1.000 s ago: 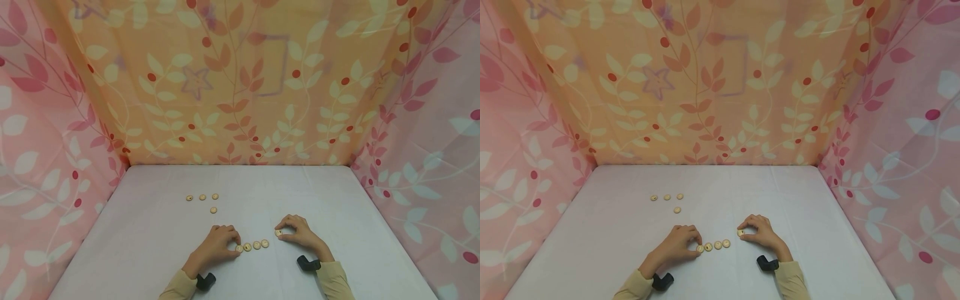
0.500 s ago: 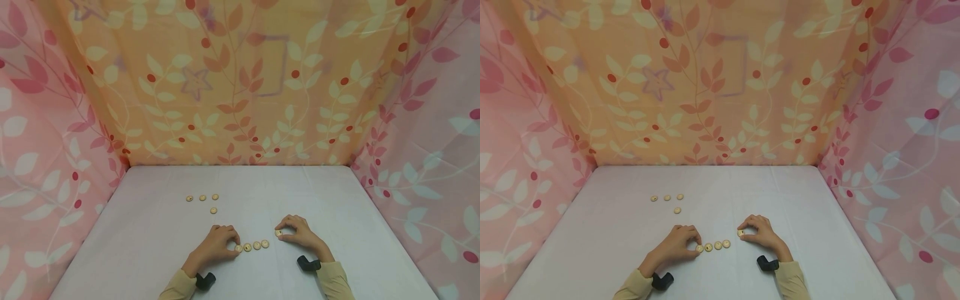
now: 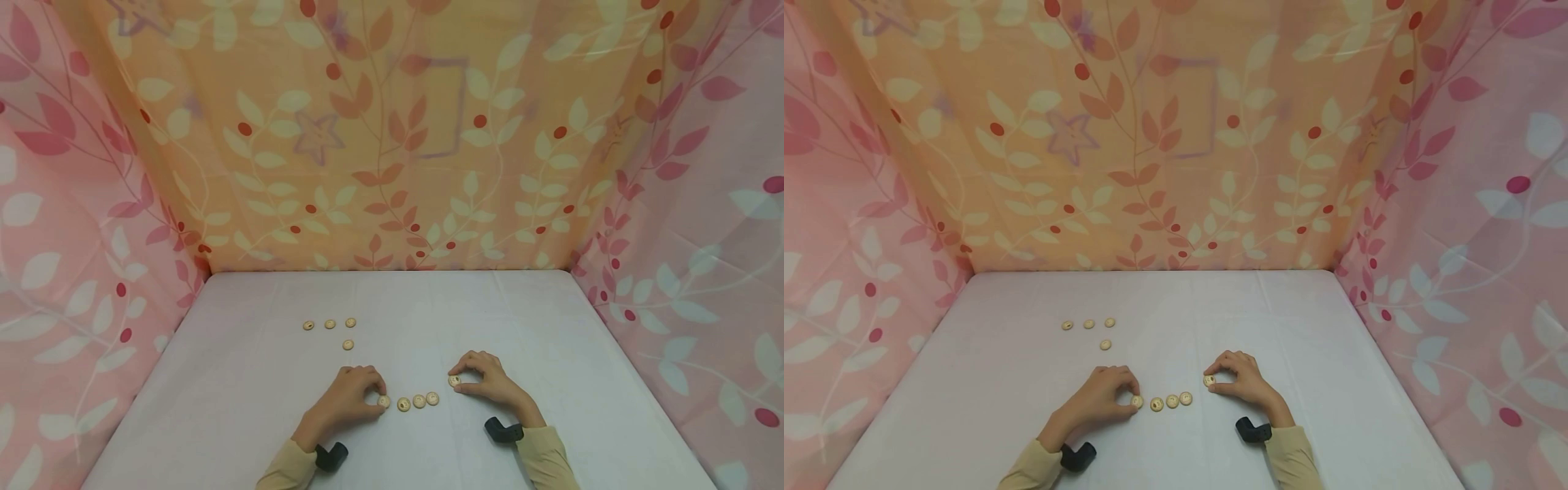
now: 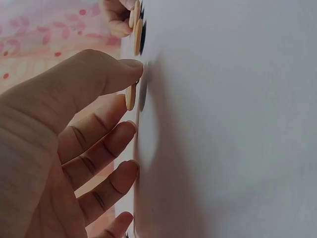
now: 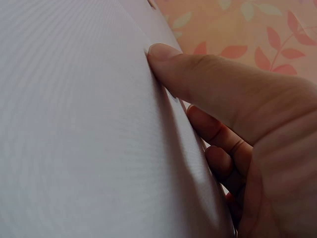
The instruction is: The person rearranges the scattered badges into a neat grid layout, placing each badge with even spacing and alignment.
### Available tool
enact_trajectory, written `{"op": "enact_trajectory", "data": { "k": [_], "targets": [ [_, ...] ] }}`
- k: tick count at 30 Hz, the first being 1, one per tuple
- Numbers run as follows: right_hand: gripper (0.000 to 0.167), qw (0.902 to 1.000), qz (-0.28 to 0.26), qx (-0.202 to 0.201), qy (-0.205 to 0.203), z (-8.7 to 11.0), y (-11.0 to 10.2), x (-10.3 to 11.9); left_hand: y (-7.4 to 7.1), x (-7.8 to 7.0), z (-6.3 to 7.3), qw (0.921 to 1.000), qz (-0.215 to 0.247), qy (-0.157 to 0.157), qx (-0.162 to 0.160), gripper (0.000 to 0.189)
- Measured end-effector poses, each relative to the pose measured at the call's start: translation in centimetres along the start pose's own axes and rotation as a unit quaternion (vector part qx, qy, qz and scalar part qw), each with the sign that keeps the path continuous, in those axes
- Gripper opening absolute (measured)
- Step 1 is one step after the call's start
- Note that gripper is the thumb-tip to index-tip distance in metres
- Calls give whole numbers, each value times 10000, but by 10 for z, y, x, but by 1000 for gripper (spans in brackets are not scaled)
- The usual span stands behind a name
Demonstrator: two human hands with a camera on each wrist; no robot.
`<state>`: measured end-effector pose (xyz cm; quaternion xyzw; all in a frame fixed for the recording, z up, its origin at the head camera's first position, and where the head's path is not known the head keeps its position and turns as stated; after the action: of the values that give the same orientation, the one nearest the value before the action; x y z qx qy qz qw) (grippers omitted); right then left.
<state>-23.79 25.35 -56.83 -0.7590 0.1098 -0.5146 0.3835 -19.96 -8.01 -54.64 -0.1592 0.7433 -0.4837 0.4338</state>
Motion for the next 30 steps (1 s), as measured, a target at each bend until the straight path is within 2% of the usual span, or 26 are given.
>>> {"op": "enact_trajectory", "data": {
  "k": [10,20,30],
  "targets": [
    [26,10000,-11,-8,31,1,0,1,-14,14,5,9989,69,-390,-247,15],
    [25,10000,-7,-3,58,1,0,1,-28,35,10,9964,150,-608,-567,16],
    [25,10000,-49,-20,50,1,0,4,-38,51,14,9913,2,-993,-862,17]
  ]
}}
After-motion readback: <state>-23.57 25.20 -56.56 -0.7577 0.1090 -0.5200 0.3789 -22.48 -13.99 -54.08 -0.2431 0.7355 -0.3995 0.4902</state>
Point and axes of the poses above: each hand's wrist, its own z-axis away from the middle knuckle, its own y-axis out of the palm, x = y × z, the point moved 1 cm from there along -z, towards the middle knuckle, and after that the axes turned 6 degrees about y, right-handed, at the moved point
